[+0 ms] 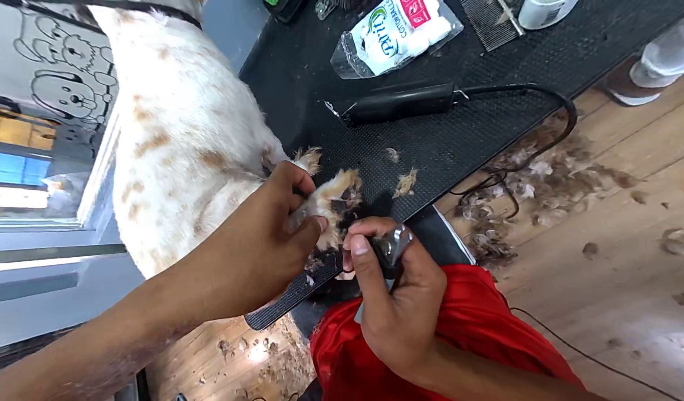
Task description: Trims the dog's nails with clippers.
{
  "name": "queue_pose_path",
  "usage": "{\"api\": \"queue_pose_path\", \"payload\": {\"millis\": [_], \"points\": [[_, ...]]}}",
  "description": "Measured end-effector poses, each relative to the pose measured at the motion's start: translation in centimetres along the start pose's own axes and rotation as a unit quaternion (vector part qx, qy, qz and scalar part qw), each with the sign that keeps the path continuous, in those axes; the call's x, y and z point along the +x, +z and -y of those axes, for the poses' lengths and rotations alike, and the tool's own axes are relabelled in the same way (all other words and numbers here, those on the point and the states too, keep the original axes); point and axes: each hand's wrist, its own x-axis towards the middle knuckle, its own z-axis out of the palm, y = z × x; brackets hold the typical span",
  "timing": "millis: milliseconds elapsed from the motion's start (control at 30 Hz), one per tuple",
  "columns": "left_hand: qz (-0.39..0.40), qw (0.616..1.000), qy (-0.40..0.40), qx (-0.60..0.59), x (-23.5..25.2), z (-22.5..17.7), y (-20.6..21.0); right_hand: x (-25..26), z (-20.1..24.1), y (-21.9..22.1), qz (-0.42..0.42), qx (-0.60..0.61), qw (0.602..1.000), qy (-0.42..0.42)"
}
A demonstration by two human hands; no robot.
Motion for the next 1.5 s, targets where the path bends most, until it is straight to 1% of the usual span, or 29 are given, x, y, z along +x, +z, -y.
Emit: {"api": "queue_pose_path", "payload": {"millis": [233,433,600,733,833,1067,1200,1267,1367,1433,1500], "points": [[0.010,0.999,0.011,-0.048,1.1,0.5,1.5,0.7,0.0,0.4,-0.015,0.004,0.997,0.074],[0.023,0.999,-0.007,-0.044,1.7,0.8,1.1,0.8,-1.3,0.5,-0.010,0.001,0.998,0.055],[0.046,0.988,-0.031,-0.144,2.0,0.9,1.1,1.1,-1.8,0.4,-0.008,-0.013,0.998,0.061],[0.048,0.991,-0.012,-0.124,2.5,0.9,1.2,1.4,-1.8,-0.2,0.000,-0.031,0.998,0.058],[0.054,0.990,-0.001,-0.134,2.8,1.2,1.2,1.7,-1.8,-0.7,0.006,-0.036,0.997,0.063],[0.049,0.987,-0.007,-0.151,3.2,1.6,1.4,2.0,-1.5,-1.9,0.023,-0.024,0.990,0.135],[0.047,0.985,-0.013,-0.164,3.4,1.7,1.7,2.0,-1.1,-2.3,0.027,-0.042,0.982,0.182],[0.041,0.987,-0.006,-0.154,3.6,1.9,1.9,1.9,-1.1,-2.7,0.048,-0.077,0.978,0.186],[0.027,0.991,0.000,-0.135,3.6,2.1,2.0,1.5,-0.9,-3.7,0.115,-0.145,0.959,0.216],[0.022,0.991,0.003,-0.129,3.6,2.3,2.2,1.2,-0.9,-4.1,0.138,-0.164,0.950,0.227],[0.024,0.992,0.002,-0.126,3.5,2.4,2.5,1.1,-0.7,-4.3,0.155,-0.153,0.942,0.257]]}}
